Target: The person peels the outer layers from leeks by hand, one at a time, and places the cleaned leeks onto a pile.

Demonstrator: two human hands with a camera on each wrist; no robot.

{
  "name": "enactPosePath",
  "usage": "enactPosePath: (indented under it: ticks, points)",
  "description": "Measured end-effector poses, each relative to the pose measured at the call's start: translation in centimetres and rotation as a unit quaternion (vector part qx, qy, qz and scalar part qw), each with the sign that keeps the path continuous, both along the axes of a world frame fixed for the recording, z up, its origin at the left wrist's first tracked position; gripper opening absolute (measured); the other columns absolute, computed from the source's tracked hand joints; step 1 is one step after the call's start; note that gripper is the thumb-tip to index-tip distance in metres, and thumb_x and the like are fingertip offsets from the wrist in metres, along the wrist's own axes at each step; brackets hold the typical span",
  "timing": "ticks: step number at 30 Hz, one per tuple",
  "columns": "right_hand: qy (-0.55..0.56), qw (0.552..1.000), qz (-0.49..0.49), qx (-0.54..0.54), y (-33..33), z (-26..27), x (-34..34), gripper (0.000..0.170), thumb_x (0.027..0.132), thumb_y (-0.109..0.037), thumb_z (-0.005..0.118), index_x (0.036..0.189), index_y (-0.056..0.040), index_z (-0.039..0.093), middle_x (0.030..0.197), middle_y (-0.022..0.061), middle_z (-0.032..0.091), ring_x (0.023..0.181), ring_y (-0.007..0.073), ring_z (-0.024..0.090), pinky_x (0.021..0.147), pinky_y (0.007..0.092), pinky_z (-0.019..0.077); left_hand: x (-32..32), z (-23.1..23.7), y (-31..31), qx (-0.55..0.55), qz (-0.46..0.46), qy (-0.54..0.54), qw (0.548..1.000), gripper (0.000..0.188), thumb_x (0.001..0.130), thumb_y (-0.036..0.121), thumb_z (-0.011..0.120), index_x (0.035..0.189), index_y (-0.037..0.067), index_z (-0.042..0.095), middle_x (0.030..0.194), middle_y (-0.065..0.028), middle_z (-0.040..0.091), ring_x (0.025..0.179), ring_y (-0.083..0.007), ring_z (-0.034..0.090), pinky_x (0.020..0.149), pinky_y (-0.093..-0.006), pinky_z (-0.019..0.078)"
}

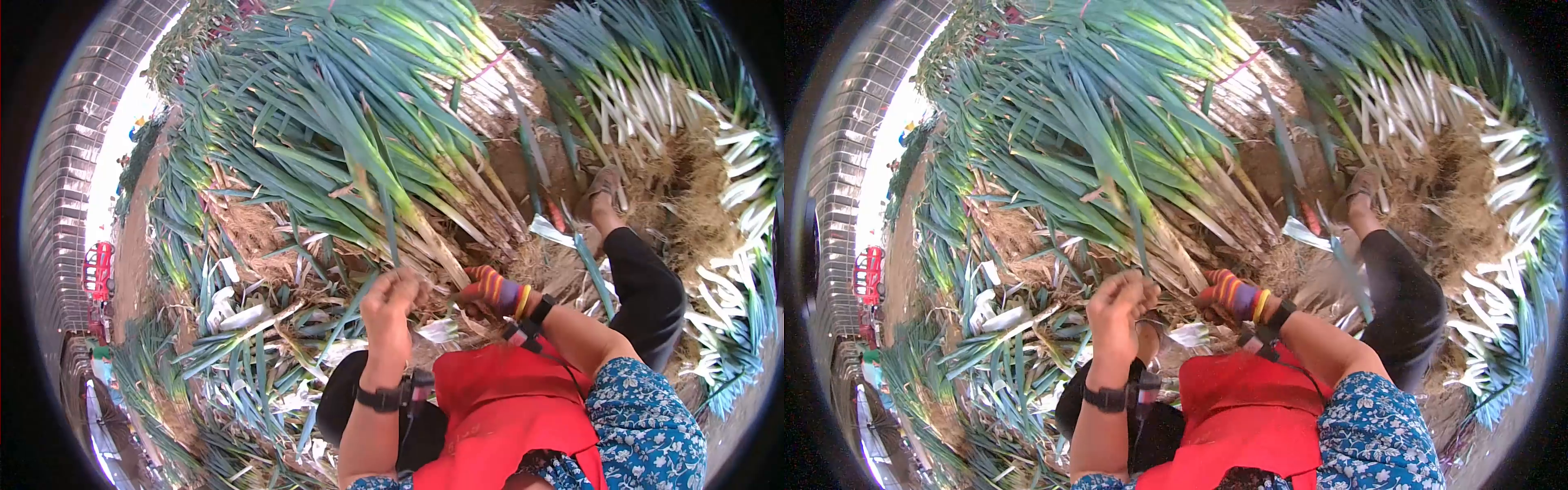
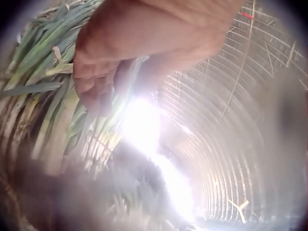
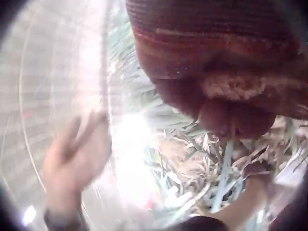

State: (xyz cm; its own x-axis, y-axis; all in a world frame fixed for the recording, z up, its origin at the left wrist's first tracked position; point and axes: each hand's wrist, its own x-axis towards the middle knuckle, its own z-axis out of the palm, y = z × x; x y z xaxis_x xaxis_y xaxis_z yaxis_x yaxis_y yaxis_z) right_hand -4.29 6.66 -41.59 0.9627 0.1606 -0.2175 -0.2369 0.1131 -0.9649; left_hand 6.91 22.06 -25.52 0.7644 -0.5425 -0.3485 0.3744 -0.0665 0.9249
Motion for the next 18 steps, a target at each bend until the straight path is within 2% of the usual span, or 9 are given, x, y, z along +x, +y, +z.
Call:
enactPosePath:
  ticks: [2, 3, 4, 7, 11, 12, 14, 15, 18]
  points:
    - [0.107, 0.969, -0.202, -0.097, 2.5, 3.7, -2.2, 0.054, 0.071, -0.020, 0.071, 0.116, 0.0013, 0.049, 0.091, 0.0214, 0.058, 0.080, 0.0306, 0.056, 0.080, 0.0320, 0.0442, 0.4, -1.2, -0.4, -0.038, 0.006, 0.001, 0.999, 0.022, 0.082, 0.009, 0.060, 0.100, -0.003, 0.057, 0.088, -0.0108, 0.062, 0.077, -0.0191, 0.061, 0.068, -0.0278, 0.0483]
    - [-0.148, 0.878, -0.121, -0.438, 2.2, 1.4, -3.9, 0.047, 0.074, -0.018, 0.068, 0.114, -0.0004, 0.050, 0.087, 0.0161, 0.059, 0.073, 0.0289, 0.056, 0.071, 0.0317, 0.0455, 0.5, -1.7, -0.7, -0.043, 0.059, -0.012, 0.997, 0.024, 0.081, 0.011, 0.063, 0.101, -0.002, 0.057, 0.089, -0.0101, 0.062, 0.078, -0.0186, 0.060, 0.068, -0.0286, 0.0485]
    - [-0.042, 0.957, -0.194, -0.210, 2.8, 8.4, -5.5, 0.049, 0.075, -0.018, 0.068, 0.112, 0.0061, 0.048, 0.085, 0.0151, 0.059, 0.072, 0.0262, 0.056, 0.065, 0.0321, 0.0458, 0.5, -2.0, -0.9, -0.050, 0.112, -0.027, 0.992, 0.027, 0.081, 0.013, 0.065, 0.102, -0.002, 0.056, 0.090, -0.0093, 0.061, 0.079, -0.0181, 0.059, 0.068, -0.0293, 0.0486]
    - [-0.042, 0.923, -0.164, -0.345, 3.4, 7.4, -11.3, 0.048, 0.075, -0.019, 0.068, 0.110, 0.0073, 0.049, 0.079, 0.0136, 0.059, 0.070, 0.0256, 0.056, 0.064, 0.0330, 0.0464, 1.0, -1.9, -1.5, -0.050, 0.129, -0.001, 0.990, 0.031, 0.079, 0.015, 0.068, 0.103, 0.000, 0.056, 0.092, -0.0067, 0.059, 0.081, -0.0182, 0.058, 0.069, -0.0333, 0.0490]
    - [0.018, 0.848, -0.042, -0.528, 4.4, 1.7, -17.3, 0.047, 0.077, -0.028, 0.068, 0.114, -0.0021, 0.052, 0.072, 0.0121, 0.061, 0.068, 0.0305, 0.059, 0.065, 0.0379, 0.0484, 0.9, -2.5, -1.8, -0.139, 0.092, 0.085, 0.982, 0.031, 0.076, 0.010, 0.071, 0.103, 0.002, 0.057, 0.090, -0.0044, 0.059, 0.080, -0.0199, 0.057, 0.071, -0.0389, 0.0478]
    - [0.012, 0.846, -0.042, -0.531, 4.5, 3.9, -16.4, 0.047, 0.077, -0.028, 0.068, 0.114, -0.0021, 0.052, 0.072, 0.0121, 0.061, 0.068, 0.0305, 0.059, 0.065, 0.0379, 0.0484, 0.5, -2.3, -1.6, -0.143, 0.101, 0.097, 0.980, 0.032, 0.076, 0.007, 0.070, 0.105, 0.001, 0.057, 0.093, -0.0061, 0.061, 0.081, -0.0204, 0.058, 0.072, -0.0385, 0.0483]
    - [0.043, 0.907, -0.107, -0.406, 4.6, 8.0, -15.1, 0.054, 0.078, -0.034, 0.068, 0.117, -0.0017, 0.050, 0.085, 0.0145, 0.063, 0.078, 0.0320, 0.060, 0.071, 0.0362, 0.0488, 0.0, -1.7, -0.6, -0.121, 0.084, 0.106, 0.983, 0.033, 0.077, 0.005, 0.068, 0.108, 0.001, 0.057, 0.099, -0.0083, 0.061, 0.086, -0.0218, 0.059, 0.075, -0.0387, 0.0493]
    - [-0.065, 0.895, -0.159, -0.411, 4.6, 7.9, -13.9, 0.061, 0.077, -0.034, 0.070, 0.122, -0.0016, 0.047, 0.103, 0.0169, 0.061, 0.095, 0.0291, 0.059, 0.083, 0.0354, 0.0463, -0.2, -1.3, 0.1, -0.119, 0.086, 0.103, 0.984, 0.033, 0.077, 0.005, 0.068, 0.108, 0.001, 0.057, 0.099, -0.0083, 0.061, 0.086, -0.0218, 0.059, 0.075, -0.0387, 0.0493]
    - [-0.157, 0.954, -0.195, -0.167, 4.3, 10.0, -8.1, 0.071, 0.074, -0.023, 0.074, 0.130, 0.0021, 0.038, 0.118, 0.0174, 0.055, 0.113, 0.0223, 0.049, 0.096, 0.0344, 0.0373, -1.4, 0.7, 1.8, -0.204, 0.024, 0.130, 0.970, 0.034, 0.077, 0.003, 0.066, 0.110, 0.002, 0.056, 0.104, -0.0087, 0.061, 0.092, -0.0228, 0.059, 0.077, -0.0391, 0.0490]
